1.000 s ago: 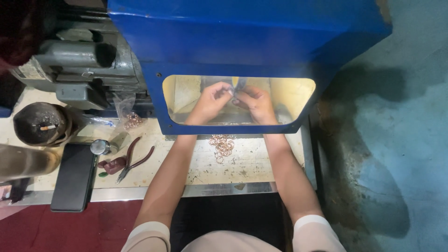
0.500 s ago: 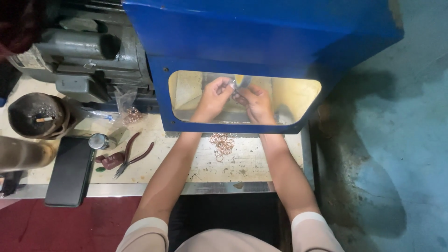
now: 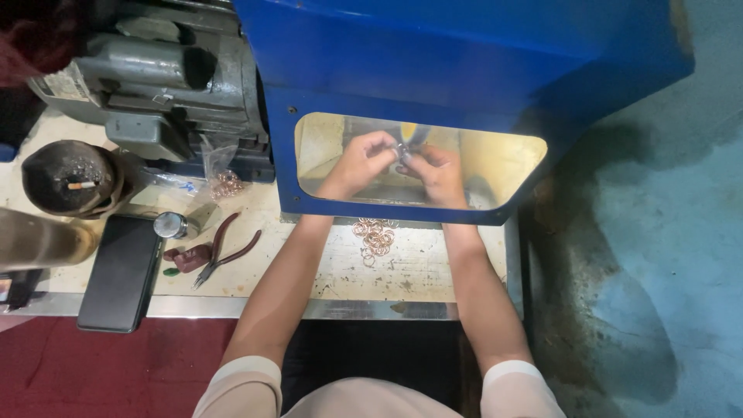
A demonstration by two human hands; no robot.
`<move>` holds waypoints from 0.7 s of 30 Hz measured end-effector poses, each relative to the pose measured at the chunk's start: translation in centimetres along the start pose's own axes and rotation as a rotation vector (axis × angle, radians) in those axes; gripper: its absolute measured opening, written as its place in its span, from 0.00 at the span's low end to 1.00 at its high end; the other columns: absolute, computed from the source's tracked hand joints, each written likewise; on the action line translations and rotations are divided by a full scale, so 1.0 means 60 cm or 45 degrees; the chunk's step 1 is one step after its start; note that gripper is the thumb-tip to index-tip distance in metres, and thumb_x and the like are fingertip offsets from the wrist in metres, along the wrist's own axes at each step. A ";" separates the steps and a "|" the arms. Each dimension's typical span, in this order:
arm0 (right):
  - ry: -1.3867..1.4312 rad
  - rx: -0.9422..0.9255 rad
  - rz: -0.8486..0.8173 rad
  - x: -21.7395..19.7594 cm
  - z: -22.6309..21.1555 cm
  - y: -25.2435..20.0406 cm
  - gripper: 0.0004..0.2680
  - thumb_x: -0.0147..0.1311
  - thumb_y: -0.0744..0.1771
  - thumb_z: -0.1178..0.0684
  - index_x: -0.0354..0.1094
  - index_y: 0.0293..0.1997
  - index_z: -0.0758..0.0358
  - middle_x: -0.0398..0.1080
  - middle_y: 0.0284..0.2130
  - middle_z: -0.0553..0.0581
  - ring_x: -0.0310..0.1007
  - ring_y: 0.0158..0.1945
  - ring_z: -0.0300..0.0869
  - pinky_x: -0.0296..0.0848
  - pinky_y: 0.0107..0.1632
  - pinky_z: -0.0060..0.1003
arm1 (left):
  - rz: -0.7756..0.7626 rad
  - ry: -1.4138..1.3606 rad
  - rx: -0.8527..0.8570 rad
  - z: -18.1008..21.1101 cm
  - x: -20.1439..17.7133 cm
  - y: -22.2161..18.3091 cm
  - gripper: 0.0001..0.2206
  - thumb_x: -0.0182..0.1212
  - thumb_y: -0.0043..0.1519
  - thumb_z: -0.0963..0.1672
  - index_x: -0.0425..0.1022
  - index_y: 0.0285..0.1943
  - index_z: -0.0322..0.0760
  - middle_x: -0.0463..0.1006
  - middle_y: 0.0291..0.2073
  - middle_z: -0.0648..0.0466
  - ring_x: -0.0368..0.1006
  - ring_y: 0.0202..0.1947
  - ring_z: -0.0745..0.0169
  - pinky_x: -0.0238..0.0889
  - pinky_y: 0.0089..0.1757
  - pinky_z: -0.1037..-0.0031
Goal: Polishing small jewelry components using a bench-mounted polishing machine with a protective hood.
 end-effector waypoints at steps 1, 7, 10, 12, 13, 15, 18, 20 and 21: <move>-0.002 0.001 -0.002 0.007 -0.002 -0.002 0.05 0.69 0.63 0.61 0.74 0.34 0.70 0.75 0.27 0.64 0.82 0.36 0.53 0.84 0.39 0.54 | 0.003 -0.002 0.000 0.014 0.005 -0.009 0.07 0.65 0.59 0.46 0.82 0.43 0.44 0.80 0.29 0.56 0.74 0.30 0.69 0.73 0.32 0.72; 0.185 0.085 0.129 0.010 0.036 0.018 0.05 0.66 0.63 0.63 0.73 0.29 0.68 0.73 0.25 0.60 0.80 0.32 0.46 0.84 0.42 0.52 | 0.164 -0.038 0.072 0.046 0.011 -0.024 0.06 0.65 0.61 0.43 0.83 0.44 0.44 0.80 0.29 0.58 0.73 0.31 0.72 0.72 0.37 0.76; 0.250 0.096 0.127 0.015 0.019 0.009 0.05 0.67 0.63 0.63 0.72 0.29 0.68 0.73 0.25 0.60 0.81 0.32 0.47 0.84 0.40 0.51 | 0.142 0.002 0.094 0.033 -0.002 -0.021 0.06 0.66 0.59 0.44 0.83 0.42 0.42 0.79 0.27 0.57 0.73 0.29 0.70 0.71 0.36 0.76; 0.126 0.114 0.072 0.029 -0.034 -0.014 0.06 0.68 0.61 0.62 0.71 0.28 0.66 0.70 0.22 0.57 0.80 0.30 0.44 0.84 0.40 0.47 | 0.098 0.087 0.085 0.028 -0.013 -0.019 0.08 0.69 0.56 0.46 0.83 0.41 0.43 0.80 0.29 0.56 0.71 0.32 0.69 0.69 0.37 0.74; 0.130 0.119 0.062 0.020 -0.020 -0.009 0.06 0.68 0.61 0.62 0.71 0.28 0.66 0.70 0.22 0.57 0.80 0.30 0.44 0.84 0.40 0.47 | 0.109 0.091 0.080 0.030 -0.006 -0.021 0.08 0.69 0.56 0.46 0.83 0.41 0.43 0.80 0.29 0.56 0.71 0.32 0.69 0.69 0.37 0.74; 0.187 0.166 0.112 0.002 0.009 -0.002 0.05 0.64 0.64 0.61 0.70 0.30 0.63 0.71 0.24 0.56 0.79 0.30 0.42 0.84 0.42 0.47 | 0.110 -0.017 0.110 0.037 0.007 -0.024 0.08 0.67 0.59 0.44 0.83 0.45 0.38 0.81 0.31 0.54 0.73 0.33 0.68 0.70 0.39 0.72; 0.290 0.227 0.150 0.002 0.035 0.014 0.05 0.62 0.65 0.61 0.70 0.29 0.63 0.71 0.23 0.56 0.79 0.29 0.41 0.84 0.43 0.45 | 0.168 -0.071 0.082 0.028 0.014 -0.024 0.08 0.65 0.62 0.45 0.82 0.47 0.40 0.81 0.32 0.56 0.74 0.33 0.70 0.70 0.39 0.75; 0.294 0.231 0.155 -0.002 0.046 0.023 0.05 0.62 0.65 0.61 0.70 0.29 0.63 0.72 0.23 0.57 0.79 0.29 0.42 0.84 0.43 0.45 | 0.165 -0.063 0.079 0.032 0.018 -0.026 0.08 0.65 0.62 0.45 0.82 0.47 0.40 0.81 0.31 0.56 0.74 0.33 0.70 0.70 0.39 0.74; 0.297 0.236 0.162 -0.004 0.052 0.027 0.05 0.61 0.65 0.62 0.69 0.29 0.64 0.72 0.23 0.57 0.79 0.29 0.42 0.84 0.43 0.45 | 0.160 -0.056 0.075 0.034 0.020 -0.027 0.08 0.64 0.62 0.45 0.82 0.47 0.40 0.81 0.31 0.56 0.74 0.33 0.70 0.70 0.39 0.74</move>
Point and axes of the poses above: each hand's wrist, its own y-axis towards the middle knuckle, its own x-axis out of the palm, z = x × y, the point moved 1 cm from there along y, towards the middle knuckle
